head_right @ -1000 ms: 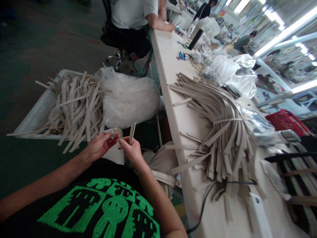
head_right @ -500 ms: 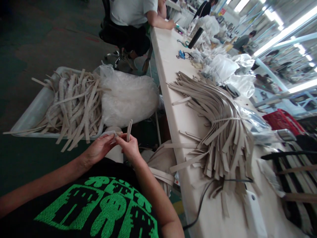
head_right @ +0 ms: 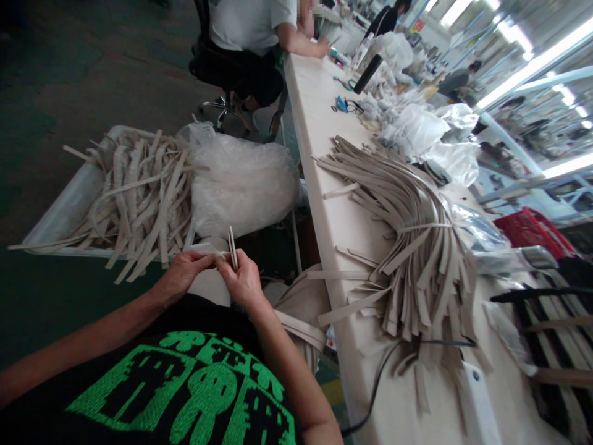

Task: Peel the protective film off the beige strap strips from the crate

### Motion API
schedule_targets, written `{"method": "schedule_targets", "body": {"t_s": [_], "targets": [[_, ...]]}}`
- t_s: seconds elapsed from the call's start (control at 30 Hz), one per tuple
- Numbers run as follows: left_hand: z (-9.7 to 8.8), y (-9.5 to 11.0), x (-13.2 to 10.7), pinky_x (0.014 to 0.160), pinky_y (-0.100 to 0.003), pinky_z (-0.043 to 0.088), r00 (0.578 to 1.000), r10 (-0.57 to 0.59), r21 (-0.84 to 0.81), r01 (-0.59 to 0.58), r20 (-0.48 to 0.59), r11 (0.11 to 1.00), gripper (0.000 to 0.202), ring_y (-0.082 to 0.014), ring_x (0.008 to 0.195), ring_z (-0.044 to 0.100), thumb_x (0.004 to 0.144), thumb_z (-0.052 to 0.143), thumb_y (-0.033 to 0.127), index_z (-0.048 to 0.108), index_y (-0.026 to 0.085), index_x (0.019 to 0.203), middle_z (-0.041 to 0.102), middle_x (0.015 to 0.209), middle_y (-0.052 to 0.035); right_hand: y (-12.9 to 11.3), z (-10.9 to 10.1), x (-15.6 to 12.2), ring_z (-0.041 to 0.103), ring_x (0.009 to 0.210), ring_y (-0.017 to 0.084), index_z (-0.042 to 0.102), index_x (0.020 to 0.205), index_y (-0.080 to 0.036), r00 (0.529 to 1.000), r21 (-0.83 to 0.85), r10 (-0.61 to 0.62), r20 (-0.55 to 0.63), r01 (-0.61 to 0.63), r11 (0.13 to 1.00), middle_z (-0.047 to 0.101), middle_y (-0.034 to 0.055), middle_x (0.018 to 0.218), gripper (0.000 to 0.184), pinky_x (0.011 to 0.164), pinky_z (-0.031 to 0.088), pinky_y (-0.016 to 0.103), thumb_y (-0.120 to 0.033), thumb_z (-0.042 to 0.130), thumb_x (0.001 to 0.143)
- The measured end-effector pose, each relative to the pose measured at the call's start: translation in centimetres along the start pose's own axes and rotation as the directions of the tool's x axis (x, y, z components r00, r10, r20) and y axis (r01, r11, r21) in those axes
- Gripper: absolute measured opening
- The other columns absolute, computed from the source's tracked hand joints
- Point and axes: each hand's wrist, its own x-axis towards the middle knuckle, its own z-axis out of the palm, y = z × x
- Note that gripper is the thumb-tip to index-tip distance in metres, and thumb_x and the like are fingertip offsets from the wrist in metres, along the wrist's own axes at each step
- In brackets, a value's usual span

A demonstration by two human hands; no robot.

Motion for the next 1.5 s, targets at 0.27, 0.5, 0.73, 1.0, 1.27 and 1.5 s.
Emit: {"method": "schedule_targets", "body": {"t_s": [0.27,0.5,0.73,1.0,1.27,1.5], "targets": [[-0.8,1.3,1.2,0.064,-0.021,0.054,0.968,-0.219,-0.428,0.147,-0.125,0.892,0.028,-0.0131,0.065,0.068,0.068,0.093,0.026,0.067,0.015,0.067,0.072,0.068,-0.0017,0.3,-0.4,-1.2,0.041,0.048,0.012,0.061,0.083,-0.02,0.976,0.151,0.181,0.124,-0.199,0.968,0.064,0.0003,0.066,0.044,0.046,0.033,0.023,-0.058,0.043,0.098],[-0.6,1.5,1.0,0.062,-0.022,0.056,0.956,-0.271,-0.519,0.177,-0.11,0.836,0.019,-0.0126,0.064,0.069,0.076,0.087,0.022,0.07,0.015,0.073,0.074,0.074,-0.0026,0.0,0.0,-1.3,0.038,0.048,0.011,0.056,0.072,-0.022,0.971,0.125,0.238,0.02,-0.238,0.963,0.056,-0.0038,0.058,0.024,0.046,0.028,0.024,-0.044,0.064,0.078],[-0.4,1.7,0.6,0.062,-0.021,0.057,0.963,-0.263,-0.473,0.206,-0.058,0.857,0.019,-0.013,0.067,0.071,0.08,0.086,0.024,0.073,0.012,0.074,0.077,0.08,-0.0072,-1.3,-0.6,-1.4,0.053,0.058,0.017,0.058,0.074,-0.022,0.996,-0.018,0.065,-0.065,-0.066,0.998,0.059,-0.0004,0.06,0.029,0.06,0.04,0.028,-0.044,0.049,0.091],[-0.8,0.7,1.0,0.064,-0.021,0.058,0.963,-0.261,-0.484,0.198,-0.065,0.852,0.018,-0.0132,0.068,0.071,0.079,0.087,0.026,0.073,0.014,0.076,0.077,0.081,-0.0067,-1.1,-1.2,-1.7,0.057,0.067,0.018,0.057,0.086,-0.023,0.976,-0.118,0.002,0.216,0.024,0.993,0.063,-0.0008,0.065,0.049,0.071,0.041,0.029,-0.059,0.029,0.105],[-0.5,1.4,0.8,0.066,-0.021,0.057,0.965,-0.244,-0.501,0.164,-0.098,0.85,0.016,-0.013,0.068,0.069,0.08,0.085,0.021,0.074,0.011,0.073,0.075,0.076,-0.0068,-0.2,0.0,-1.9,0.04,0.051,0.012,0.055,0.075,-0.022,0.976,0.12,0.093,0.197,-0.118,0.986,0.051,-0.0052,0.055,0.042,0.05,0.03,0.025,-0.061,0.067,0.083],[-0.8,1.2,0.5,0.061,-0.024,0.059,0.952,-0.299,-0.512,0.226,-0.065,0.829,0.015,-0.0147,0.066,0.07,0.082,0.083,0.022,0.073,0.013,0.074,0.076,0.075,-0.005,0.4,-0.8,-1.7,0.042,0.048,0.013,0.048,0.064,-0.024,0.999,-0.1,0.046,-0.016,-0.048,0.994,0.052,-0.0028,0.051,0.046,0.05,0.03,0.026,-0.059,0.053,0.093]]}}
